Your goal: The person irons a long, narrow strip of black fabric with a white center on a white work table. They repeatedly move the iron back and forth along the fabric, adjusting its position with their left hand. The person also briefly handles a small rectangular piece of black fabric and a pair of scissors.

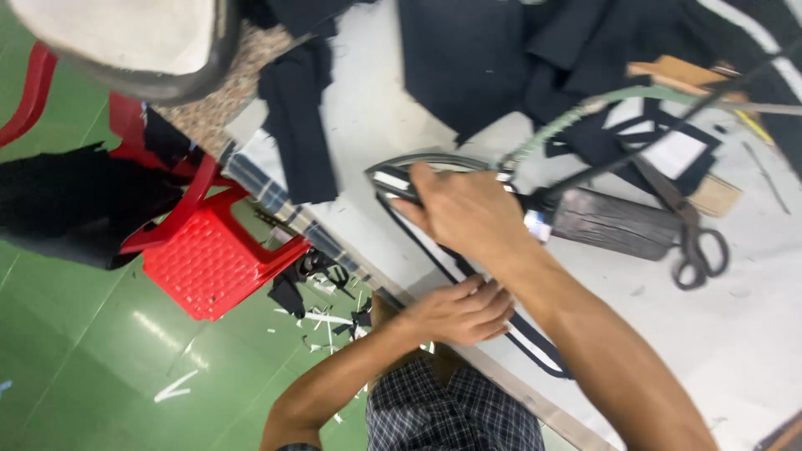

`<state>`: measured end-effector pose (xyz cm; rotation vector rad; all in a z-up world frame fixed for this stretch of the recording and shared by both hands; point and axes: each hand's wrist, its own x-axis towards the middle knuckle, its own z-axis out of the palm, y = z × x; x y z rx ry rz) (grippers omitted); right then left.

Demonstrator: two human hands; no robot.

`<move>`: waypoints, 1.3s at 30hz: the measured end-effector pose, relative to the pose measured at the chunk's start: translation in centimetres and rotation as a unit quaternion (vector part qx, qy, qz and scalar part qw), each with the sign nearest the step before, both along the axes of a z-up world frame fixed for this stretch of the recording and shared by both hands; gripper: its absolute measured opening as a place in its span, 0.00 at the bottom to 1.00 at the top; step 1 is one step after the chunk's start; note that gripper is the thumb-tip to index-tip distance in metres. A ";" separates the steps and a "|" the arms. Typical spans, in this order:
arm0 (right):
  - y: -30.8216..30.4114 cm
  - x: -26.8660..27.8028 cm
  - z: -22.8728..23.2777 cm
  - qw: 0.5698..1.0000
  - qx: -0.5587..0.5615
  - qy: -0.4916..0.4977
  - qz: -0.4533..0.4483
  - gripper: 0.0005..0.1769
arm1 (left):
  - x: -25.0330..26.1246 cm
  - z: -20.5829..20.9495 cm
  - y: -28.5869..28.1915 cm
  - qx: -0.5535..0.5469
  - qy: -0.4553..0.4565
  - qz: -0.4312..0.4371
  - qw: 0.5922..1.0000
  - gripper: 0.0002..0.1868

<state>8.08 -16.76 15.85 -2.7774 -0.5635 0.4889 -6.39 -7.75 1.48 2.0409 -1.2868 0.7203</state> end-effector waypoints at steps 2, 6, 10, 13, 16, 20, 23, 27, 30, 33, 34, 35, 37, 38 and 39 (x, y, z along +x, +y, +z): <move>-0.4 -0.3 0.0 1.000 0.013 -0.001 -0.008 0.22 | -0.5 -4.0 -5.0 0.066 0.140 -0.051 0.987 0.21; -0.8 -0.5 -0.2 0.998 0.053 -0.022 -0.015 0.22 | 3.6 -2.7 -14.3 0.196 0.169 0.036 0.965 0.42; -1.0 -0.6 -0.1 0.997 0.067 -0.037 -0.011 0.21 | 5.0 -2.7 -16.1 0.248 0.166 0.059 0.952 0.43; -0.7 -0.5 0.2 0.999 0.054 0.000 -0.003 0.21 | 3.9 -2.4 -15.6 0.189 0.163 0.076 0.966 0.43; -0.4 -0.6 -0.2 0.999 0.043 0.001 0.005 0.22 | 1.8 -2.7 -14.8 0.156 0.130 0.065 0.977 0.39; -0.3 -0.6 0.1 1.000 0.018 -0.003 0.009 0.24 | 0.9 -2.4 -13.8 0.143 0.101 0.079 0.981 0.35; -0.3 -0.5 0.2 1.000 0.008 0.002 0.010 0.24 | -0.2 -2.3 -13.5 0.140 0.114 0.092 0.979 0.35; -0.1 -0.4 0.1 1.000 -0.001 0.009 0.001 0.23 | -0.4 -2.2 -12.7 0.135 0.127 0.105 0.977 0.34; 0.0 -0.4 0.1 1.000 -0.002 0.012 -0.001 0.23 | -0.4 -2.1 -12.1 0.132 0.136 0.110 0.976 0.34; 0.2 -0.5 0.2 1.000 -0.002 0.018 -0.005 0.24 | -0.7 -2.2 -11.5 0.130 0.148 0.115 0.974 0.33; 0.2 -0.4 0.2 1.000 -0.002 0.018 -0.001 0.24 | -0.8 -2.4 -11.3 0.129 0.153 0.116 0.973 0.33; 0.2 -0.3 0.2 1.000 -0.009 0.022 -0.004 0.24 | -1.0 -2.5 -11.1 0.128 0.157 0.115 0.972 0.33; 0.3 -0.4 0.1 1.000 -0.018 0.026 -0.005 0.23 | -1.3 -3.0 -10.8 0.125 0.167 0.114 0.971 0.33; 0.3 -0.4 0.1 0.999 -0.021 0.024 -0.005 0.23 | -1.5 -3.4 -10.6 0.123 0.172 0.113 0.971 0.33; 0.3 -0.4 0.1 0.999 -0.024 0.022 -0.005 0.23 | -1.6 -3.7 -10.5 0.121 0.176 0.111 0.971 0.32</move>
